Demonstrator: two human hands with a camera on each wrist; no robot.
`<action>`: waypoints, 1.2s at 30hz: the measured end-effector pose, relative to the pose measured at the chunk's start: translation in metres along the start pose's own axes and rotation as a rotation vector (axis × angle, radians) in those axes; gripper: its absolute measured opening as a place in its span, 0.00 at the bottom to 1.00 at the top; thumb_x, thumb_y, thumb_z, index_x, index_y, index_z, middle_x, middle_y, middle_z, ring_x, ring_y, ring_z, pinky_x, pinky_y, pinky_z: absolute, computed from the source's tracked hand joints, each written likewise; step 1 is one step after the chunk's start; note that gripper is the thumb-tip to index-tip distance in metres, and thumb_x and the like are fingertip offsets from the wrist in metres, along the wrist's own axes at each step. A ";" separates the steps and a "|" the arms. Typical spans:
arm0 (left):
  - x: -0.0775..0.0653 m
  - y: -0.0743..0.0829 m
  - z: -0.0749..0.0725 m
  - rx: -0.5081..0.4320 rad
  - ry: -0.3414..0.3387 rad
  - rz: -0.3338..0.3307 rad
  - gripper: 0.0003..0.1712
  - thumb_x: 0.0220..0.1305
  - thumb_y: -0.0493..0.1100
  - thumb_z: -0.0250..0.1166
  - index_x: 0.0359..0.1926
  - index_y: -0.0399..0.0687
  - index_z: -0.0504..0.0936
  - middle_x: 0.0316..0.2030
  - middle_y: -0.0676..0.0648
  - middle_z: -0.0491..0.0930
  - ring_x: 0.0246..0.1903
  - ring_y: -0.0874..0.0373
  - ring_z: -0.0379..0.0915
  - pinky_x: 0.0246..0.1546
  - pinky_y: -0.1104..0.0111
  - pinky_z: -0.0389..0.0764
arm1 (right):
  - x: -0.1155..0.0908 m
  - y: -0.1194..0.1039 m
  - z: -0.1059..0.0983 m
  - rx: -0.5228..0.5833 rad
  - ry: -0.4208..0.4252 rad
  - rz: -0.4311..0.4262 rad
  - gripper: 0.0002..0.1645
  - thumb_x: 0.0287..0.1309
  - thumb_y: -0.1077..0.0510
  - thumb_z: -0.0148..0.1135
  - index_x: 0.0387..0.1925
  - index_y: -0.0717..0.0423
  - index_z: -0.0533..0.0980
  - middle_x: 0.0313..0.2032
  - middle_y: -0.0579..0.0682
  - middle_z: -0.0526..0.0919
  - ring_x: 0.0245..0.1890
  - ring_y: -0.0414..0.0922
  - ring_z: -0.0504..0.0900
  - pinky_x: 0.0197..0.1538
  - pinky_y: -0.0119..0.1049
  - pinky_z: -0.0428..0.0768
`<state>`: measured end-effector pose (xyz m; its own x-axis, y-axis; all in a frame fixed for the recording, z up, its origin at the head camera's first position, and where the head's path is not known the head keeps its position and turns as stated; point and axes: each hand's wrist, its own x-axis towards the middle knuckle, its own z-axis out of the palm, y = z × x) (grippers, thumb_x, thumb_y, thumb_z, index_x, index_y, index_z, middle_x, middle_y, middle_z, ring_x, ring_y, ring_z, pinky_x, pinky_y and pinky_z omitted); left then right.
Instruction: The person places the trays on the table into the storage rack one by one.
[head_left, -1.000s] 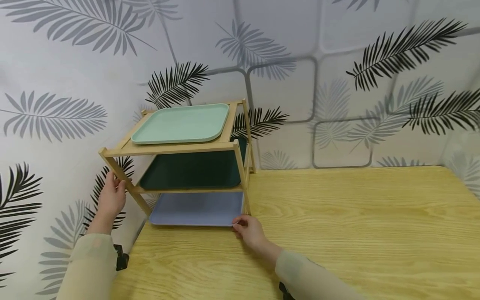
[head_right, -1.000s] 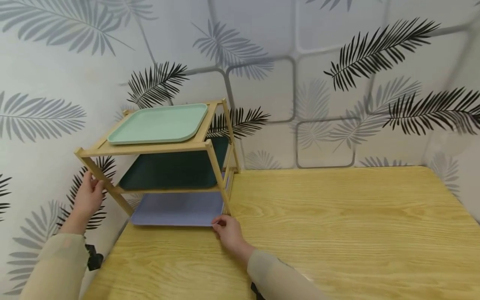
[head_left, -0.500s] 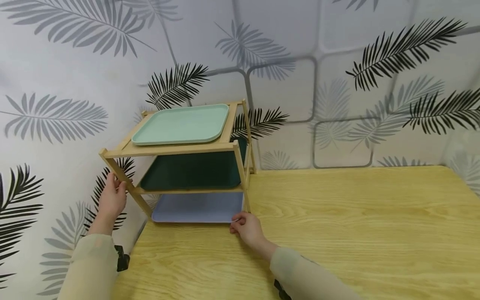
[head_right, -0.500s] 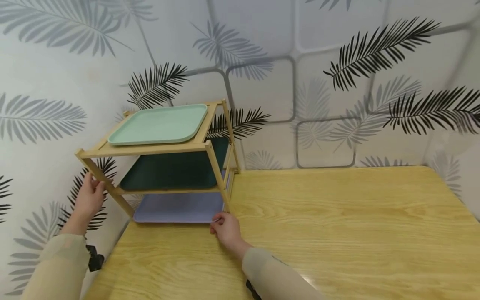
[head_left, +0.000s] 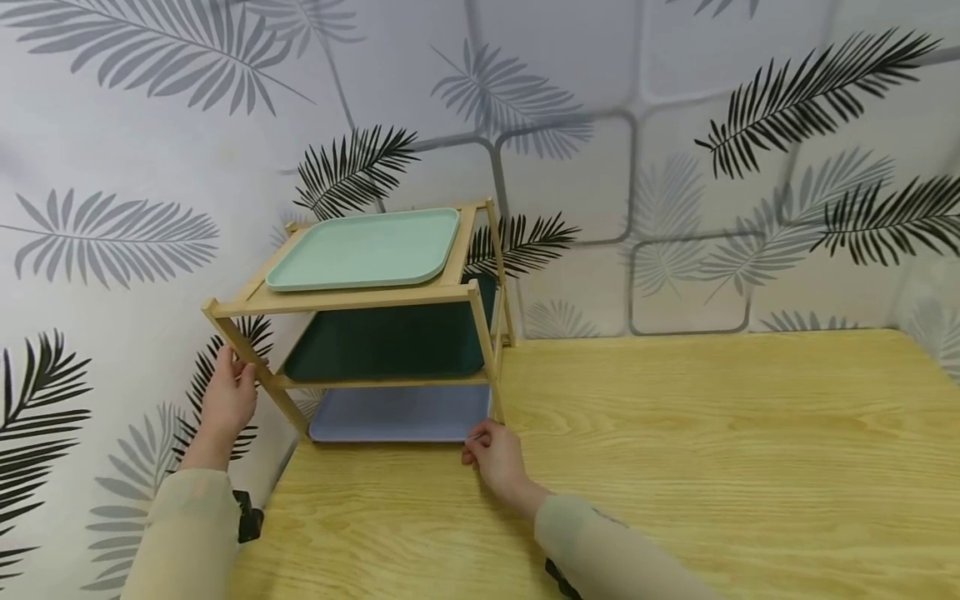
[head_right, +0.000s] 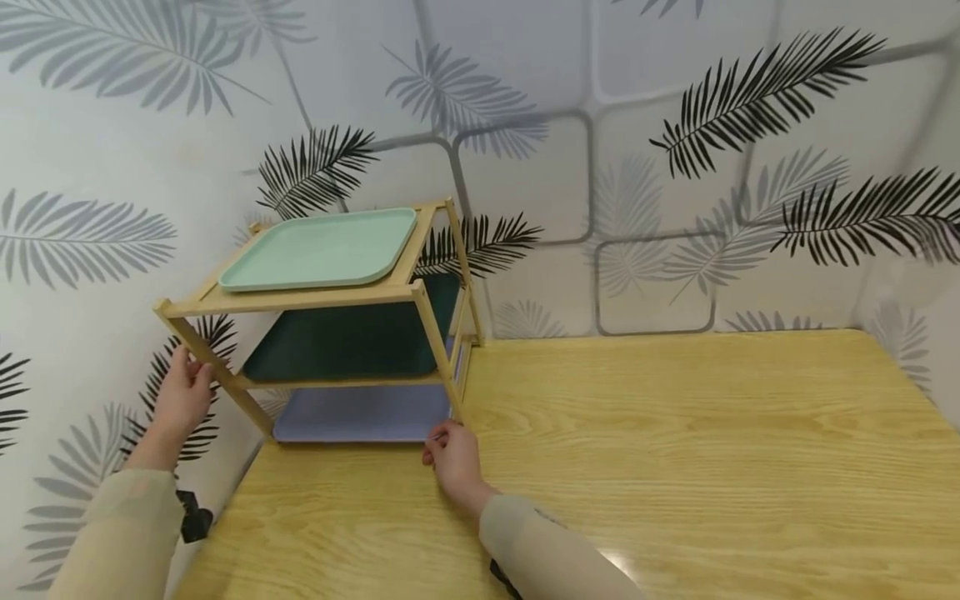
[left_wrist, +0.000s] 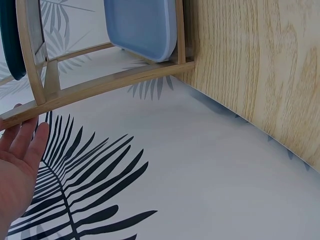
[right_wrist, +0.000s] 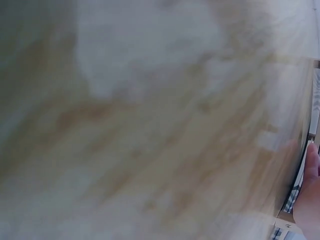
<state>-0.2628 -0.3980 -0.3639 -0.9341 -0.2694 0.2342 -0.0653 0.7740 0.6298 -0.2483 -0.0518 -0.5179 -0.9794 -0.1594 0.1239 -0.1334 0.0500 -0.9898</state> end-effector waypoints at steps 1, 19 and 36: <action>0.000 0.001 0.000 -0.005 0.003 0.003 0.22 0.78 0.41 0.36 0.69 0.41 0.53 0.62 0.29 0.69 0.57 0.32 0.68 0.43 0.48 0.73 | 0.001 0.000 0.001 0.001 0.004 -0.002 0.03 0.63 0.74 0.55 0.33 0.75 0.72 0.26 0.64 0.82 0.25 0.56 0.84 0.27 0.38 0.81; 0.003 -0.003 0.001 -0.017 -0.002 0.002 0.22 0.78 0.42 0.37 0.68 0.41 0.52 0.60 0.28 0.69 0.57 0.33 0.69 0.44 0.50 0.74 | 0.007 -0.004 0.010 -0.091 0.119 0.014 0.08 0.60 0.77 0.55 0.41 0.75 0.74 0.23 0.62 0.81 0.19 0.56 0.83 0.22 0.34 0.79; -0.001 -0.002 0.001 -0.017 0.000 0.040 0.22 0.78 0.41 0.37 0.68 0.39 0.52 0.61 0.28 0.69 0.57 0.33 0.68 0.42 0.50 0.73 | -0.003 -0.010 0.000 0.074 -0.015 0.038 0.19 0.63 0.74 0.53 0.56 0.77 0.69 0.27 0.66 0.83 0.20 0.59 0.83 0.24 0.40 0.82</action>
<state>-0.2624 -0.3989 -0.3656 -0.9359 -0.2381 0.2595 -0.0218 0.7746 0.6321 -0.2440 -0.0516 -0.5087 -0.9810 -0.1738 0.0857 -0.0841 -0.0162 -0.9963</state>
